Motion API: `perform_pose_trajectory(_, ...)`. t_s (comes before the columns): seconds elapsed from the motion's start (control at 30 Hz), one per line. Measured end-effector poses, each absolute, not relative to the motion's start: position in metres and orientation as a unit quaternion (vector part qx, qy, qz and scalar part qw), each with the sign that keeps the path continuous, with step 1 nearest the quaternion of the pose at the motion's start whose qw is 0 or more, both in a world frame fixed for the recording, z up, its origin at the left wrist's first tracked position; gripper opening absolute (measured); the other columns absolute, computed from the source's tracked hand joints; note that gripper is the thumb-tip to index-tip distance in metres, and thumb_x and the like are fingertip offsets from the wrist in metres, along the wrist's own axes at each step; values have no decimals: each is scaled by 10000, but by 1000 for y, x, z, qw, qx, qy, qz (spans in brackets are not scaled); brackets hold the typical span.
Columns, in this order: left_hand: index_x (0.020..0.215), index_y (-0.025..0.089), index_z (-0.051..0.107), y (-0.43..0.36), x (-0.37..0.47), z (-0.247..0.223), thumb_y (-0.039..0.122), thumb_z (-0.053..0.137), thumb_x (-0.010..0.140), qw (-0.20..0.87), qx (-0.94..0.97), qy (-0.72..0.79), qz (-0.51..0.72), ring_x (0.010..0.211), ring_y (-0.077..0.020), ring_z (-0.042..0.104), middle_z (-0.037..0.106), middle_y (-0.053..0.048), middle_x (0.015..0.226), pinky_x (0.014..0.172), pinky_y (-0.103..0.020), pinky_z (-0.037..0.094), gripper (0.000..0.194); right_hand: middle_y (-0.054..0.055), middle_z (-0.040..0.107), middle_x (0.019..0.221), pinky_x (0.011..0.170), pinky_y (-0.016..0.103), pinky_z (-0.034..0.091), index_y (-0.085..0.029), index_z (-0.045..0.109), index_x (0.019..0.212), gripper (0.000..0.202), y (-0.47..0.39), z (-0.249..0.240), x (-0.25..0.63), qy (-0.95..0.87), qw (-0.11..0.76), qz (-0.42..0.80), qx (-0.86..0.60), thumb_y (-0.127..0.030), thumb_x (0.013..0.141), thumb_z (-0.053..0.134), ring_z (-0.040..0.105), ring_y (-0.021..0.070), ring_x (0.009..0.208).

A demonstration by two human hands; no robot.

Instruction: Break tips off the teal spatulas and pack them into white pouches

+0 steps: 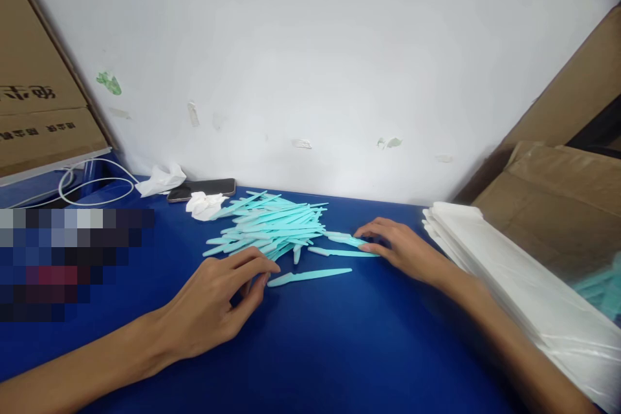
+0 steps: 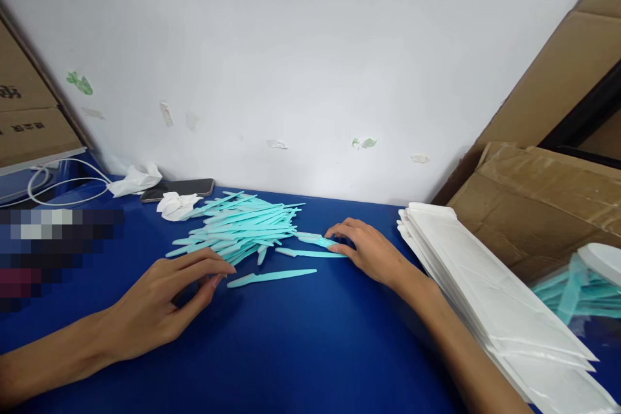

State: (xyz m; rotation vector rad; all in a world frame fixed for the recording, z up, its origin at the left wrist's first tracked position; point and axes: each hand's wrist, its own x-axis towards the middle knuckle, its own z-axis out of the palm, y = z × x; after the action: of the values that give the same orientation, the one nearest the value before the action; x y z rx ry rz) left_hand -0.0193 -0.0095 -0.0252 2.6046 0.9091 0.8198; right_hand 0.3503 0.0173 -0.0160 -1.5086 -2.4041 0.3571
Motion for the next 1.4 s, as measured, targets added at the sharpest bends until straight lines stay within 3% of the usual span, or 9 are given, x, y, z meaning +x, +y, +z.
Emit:
perform_pose_trajectory(0.37, 1177, 290, 589, -8, -17, -26, 158, 468, 967, 120, 899, 313, 284, 539, -61, 553, 657, 17, 992, 508, -217, 417, 276, 21, 656, 1213, 927, 378, 471, -315, 654, 1195, 362, 8, -15, 331, -837, 162, 166, -496, -538, 980, 466, 595, 226, 1091)
perform_pose_trajectory(0.5, 1187, 300, 583, -9, -18, -25, 155, 473, 964, 124, 898, 316, 281, 517, -54, 538, 655, 20, 1006, 490, -214, 405, 287, 22, 665, 1219, 993, 398, 444, -302, 655, 1199, 388, 7, -14, 327, -835, 172, 129, -506, -518, 1012, 394, 574, 232, 1150)
perform_pose_trajectory(0.67, 1178, 295, 588, -9, -18, -24, 160, 471, 967, 130, 898, 310, 284, 535, -62, 555, 654, 16, 993, 490, -213, 406, 277, 42, 671, 1189, 980, 419, 459, -269, 667, 1180, 412, 12, -18, 333, -831, 159, 72, -528, -494, 1027, 357, 600, 235, 1088)
perform_pose_trajectory(1.1, 1160, 264, 605, -10, -17, -22, 129, 470, 959, 116, 901, 297, 294, 497, -58, 513, 671, 6, 975, 486, -221, 398, 277, 89, 565, 1306, 1066, 480, 425, -309, 552, 1349, 506, 19, -32, 345, -796, 145, 58, -585, -578, 1007, 294, 554, 277, 1194)
perform_pose_trajectory(1.3, 1092, 226, 628, -1, -22, -16, 93, 528, 914, 20, 877, 281, 389, 844, -180, 598, 671, -37, 907, 740, -304, 485, 244, 91, 520, 1363, 1070, 510, 412, -333, 496, 1402, 533, 18, -35, 345, -790, 140, 63, -594, -590, 1010, 244, 523, 281, 1236)
perform_pose_trajectory(1.4, 1287, 216, 569, 12, -31, -8, 278, 527, 938, -44, 875, 325, 356, 1176, -317, 507, 609, -135, 1230, 974, -507, 436, 357, 86, 519, 1365, 1076, 514, 403, -333, 492, 1404, 532, 16, -34, 343, -791, 139, 65, -593, -581, 1017, 224, 507, 276, 1253)
